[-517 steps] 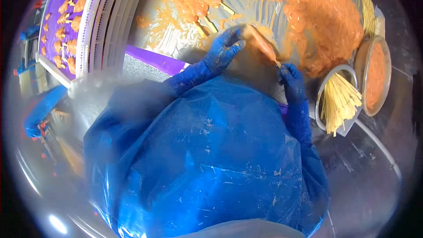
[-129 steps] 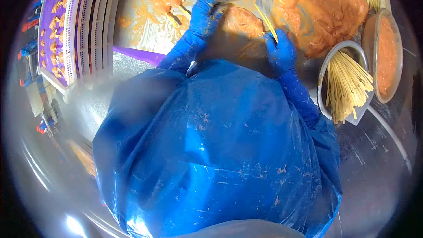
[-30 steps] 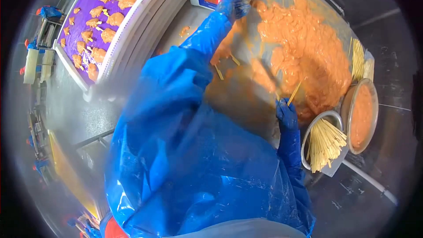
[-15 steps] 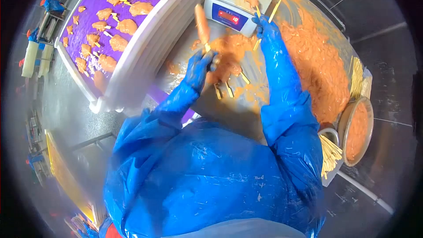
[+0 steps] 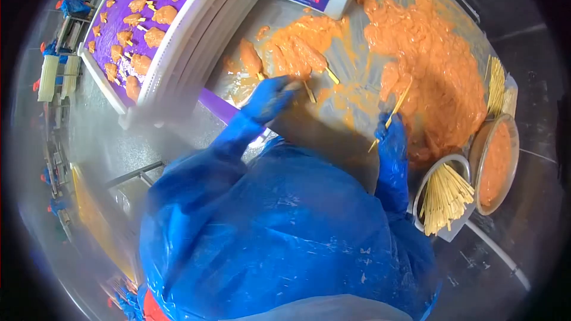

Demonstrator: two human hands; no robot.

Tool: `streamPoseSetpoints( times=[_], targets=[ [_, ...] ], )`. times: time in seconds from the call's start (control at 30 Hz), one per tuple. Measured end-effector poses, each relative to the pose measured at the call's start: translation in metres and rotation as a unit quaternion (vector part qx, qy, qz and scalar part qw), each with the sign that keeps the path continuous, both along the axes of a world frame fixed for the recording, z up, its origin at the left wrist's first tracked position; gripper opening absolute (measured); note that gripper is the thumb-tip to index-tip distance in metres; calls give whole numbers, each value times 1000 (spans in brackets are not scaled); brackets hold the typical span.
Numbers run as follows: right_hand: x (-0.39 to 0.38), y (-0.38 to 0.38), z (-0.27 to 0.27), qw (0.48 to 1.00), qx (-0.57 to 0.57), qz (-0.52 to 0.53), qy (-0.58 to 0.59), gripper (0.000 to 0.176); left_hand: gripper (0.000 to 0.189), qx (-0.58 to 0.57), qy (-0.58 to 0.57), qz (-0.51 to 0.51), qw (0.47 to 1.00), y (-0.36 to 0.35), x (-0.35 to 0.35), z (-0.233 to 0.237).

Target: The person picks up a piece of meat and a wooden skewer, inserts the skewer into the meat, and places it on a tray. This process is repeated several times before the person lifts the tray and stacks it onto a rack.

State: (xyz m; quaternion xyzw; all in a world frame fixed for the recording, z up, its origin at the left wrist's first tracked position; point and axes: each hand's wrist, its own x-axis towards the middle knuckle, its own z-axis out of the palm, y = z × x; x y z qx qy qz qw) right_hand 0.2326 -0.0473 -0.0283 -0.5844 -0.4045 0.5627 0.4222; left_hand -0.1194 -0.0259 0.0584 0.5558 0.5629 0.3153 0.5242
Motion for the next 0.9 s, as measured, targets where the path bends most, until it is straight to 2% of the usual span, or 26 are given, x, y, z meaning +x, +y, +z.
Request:
streamPoseSetpoints(
  times=[0.03,0.07,0.1,0.13,0.2,0.23,0.27,0.3,0.33,0.43,0.47,0.5,0.53,0.6,0.63,0.67,0.7,0.73,0.77,0.8,0.83,0.9],
  targets=[
    [4,-17,1,983,-11,-33,179,23,36,89,-8,-54,995,14,31,-2],
    [8,-33,2,934,-20,-67,351,22,36,153,-25,-125,980,31,61,-20],
    [8,-46,7,943,-8,-74,325,24,39,362,29,-200,910,56,96,-64],
    [8,-59,9,941,-9,-85,326,24,42,335,54,-227,913,64,135,-59],
    [4,-83,13,979,84,-73,172,28,47,456,86,-261,846,95,197,-82],
    [1,-90,21,970,25,-81,228,28,47,454,82,-269,845,101,214,-92],
    [2,-98,15,969,24,-92,228,28,50,463,170,-237,837,104,229,-102],
    [4,-105,4,989,48,-14,139,28,54,468,253,-206,821,104,243,-112],
    [9,-113,-5,995,67,63,44,27,57,476,224,-195,827,103,248,-124],
    [29,-129,-37,998,-16,62,18,25,56,496,166,-217,824,86,225,-127],
    [29,-132,-36,998,-23,51,17,25,50,504,121,-229,824,86,214,-124],
    [25,-130,-33,997,16,67,-38,23,44,511,79,-238,822,89,200,-122],
    [23,-127,-32,991,56,85,-92,21,30,350,-81,-276,891,94,185,-117],
    [29,-117,-36,991,75,75,-85,19,25,264,-161,-55,950,64,197,-58],
    [32,-114,-35,989,97,70,-83,17,25,260,-157,-55,951,67,196,-63],
    [31,-109,-26,990,95,71,-81,17,26,177,-159,-81,968,76,196,-70],
    [29,-102,-9,997,10,-22,79,15,27,92,-161,-106,977,84,196,-78],
    [27,-97,8,963,-77,-114,234,13,27,88,-159,-105,978,86,193,-90],
    [26,-95,22,963,-70,-135,222,12,27,235,-52,-122,963,85,189,-109],
    [28,-94,25,963,-72,-135,222,12,28,375,56,-135,915,82,187,-121],
    [31,-95,28,964,-52,-133,222,13,28,374,55,-136,916,76,181,-133],
    [40,-95,24,966,-33,-130,220,13,28,241,-113,-242,933,59,165,-133]
  ],
)
